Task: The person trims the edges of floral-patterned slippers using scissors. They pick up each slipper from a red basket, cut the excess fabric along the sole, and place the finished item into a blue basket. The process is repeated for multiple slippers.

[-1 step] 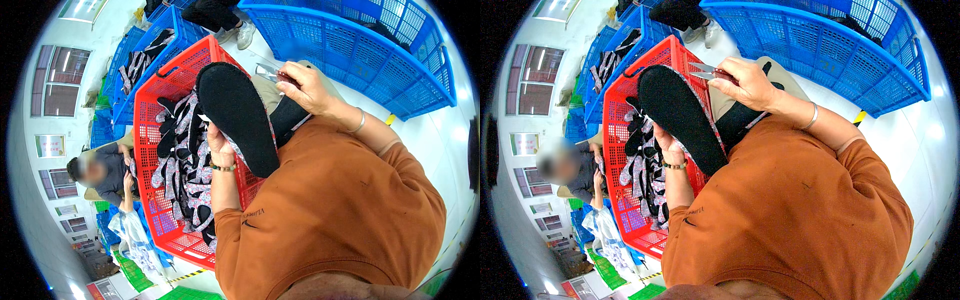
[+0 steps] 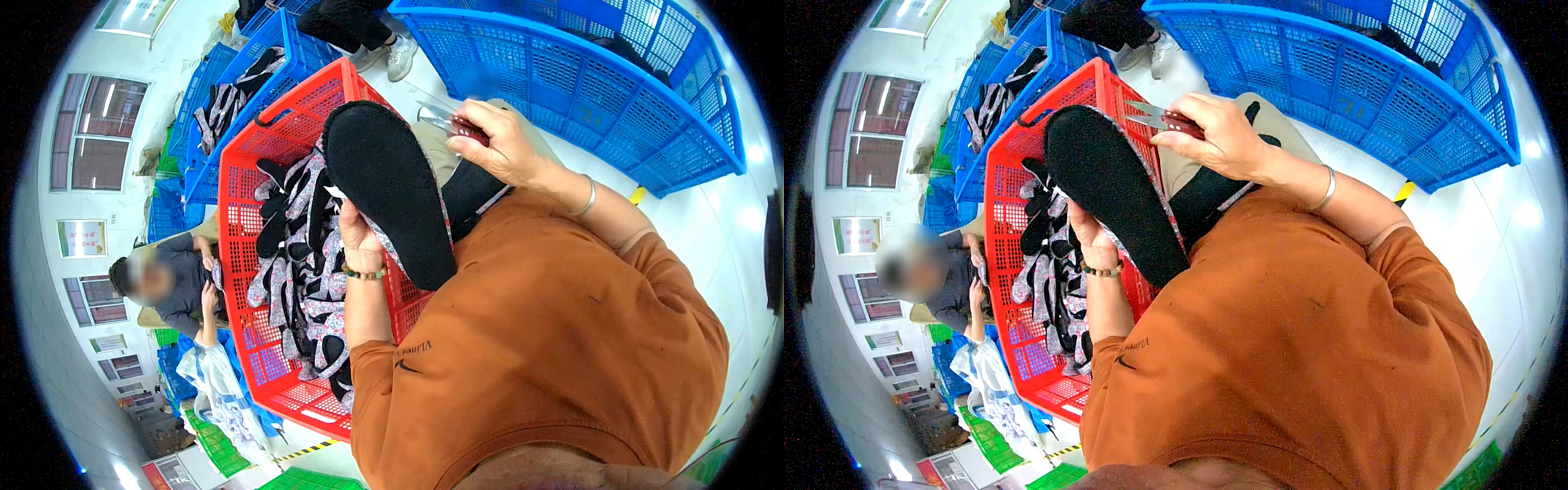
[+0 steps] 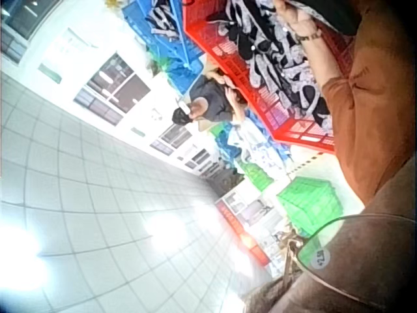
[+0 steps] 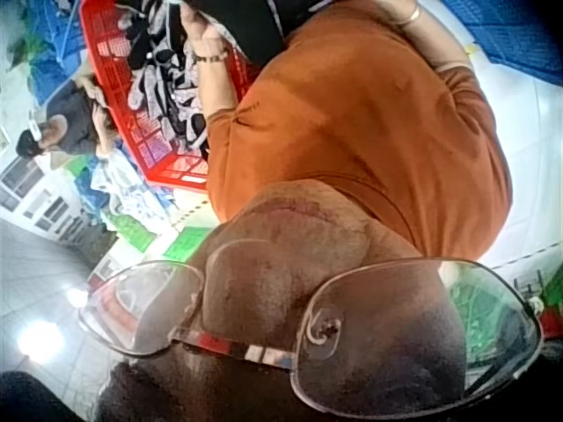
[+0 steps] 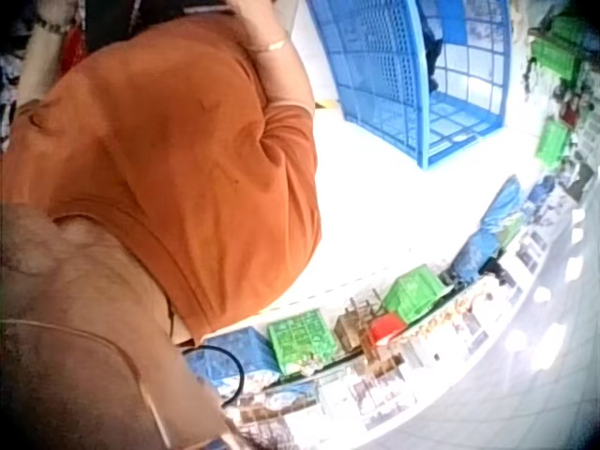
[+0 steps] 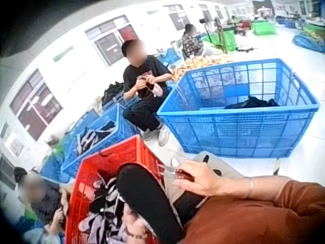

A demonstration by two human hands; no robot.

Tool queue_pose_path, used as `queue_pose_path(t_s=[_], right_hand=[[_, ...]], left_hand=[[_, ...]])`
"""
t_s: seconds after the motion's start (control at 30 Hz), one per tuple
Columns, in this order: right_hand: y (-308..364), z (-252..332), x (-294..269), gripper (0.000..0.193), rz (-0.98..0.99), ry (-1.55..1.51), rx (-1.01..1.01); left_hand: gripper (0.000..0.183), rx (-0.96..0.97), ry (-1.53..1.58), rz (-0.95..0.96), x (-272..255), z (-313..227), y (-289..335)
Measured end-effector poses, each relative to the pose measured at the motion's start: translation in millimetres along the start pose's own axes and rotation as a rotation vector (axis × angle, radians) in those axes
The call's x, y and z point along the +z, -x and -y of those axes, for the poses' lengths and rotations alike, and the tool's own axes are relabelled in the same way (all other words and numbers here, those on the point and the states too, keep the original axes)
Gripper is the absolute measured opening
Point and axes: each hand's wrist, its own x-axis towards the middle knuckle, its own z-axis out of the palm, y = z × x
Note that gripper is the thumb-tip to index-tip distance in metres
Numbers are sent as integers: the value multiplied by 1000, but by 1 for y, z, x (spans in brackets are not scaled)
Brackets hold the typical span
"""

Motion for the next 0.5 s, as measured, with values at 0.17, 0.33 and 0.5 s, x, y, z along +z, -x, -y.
queue_pose_path(t_s=[0.17, 0.33, 0.5], right_hand=[[-26, 14, 8, 24, -22, -86, 75], [-35, 7, 5, 16, 32, -262, 155], [-21, -9, -14, 17, 223, -1380, 559]], left_hand=[[42, -2, -84, -56, 7, 6, -3], [41, -33, -36, -60, 6, 3, -2], [41, 19, 1, -25, -1, -1, 1]])
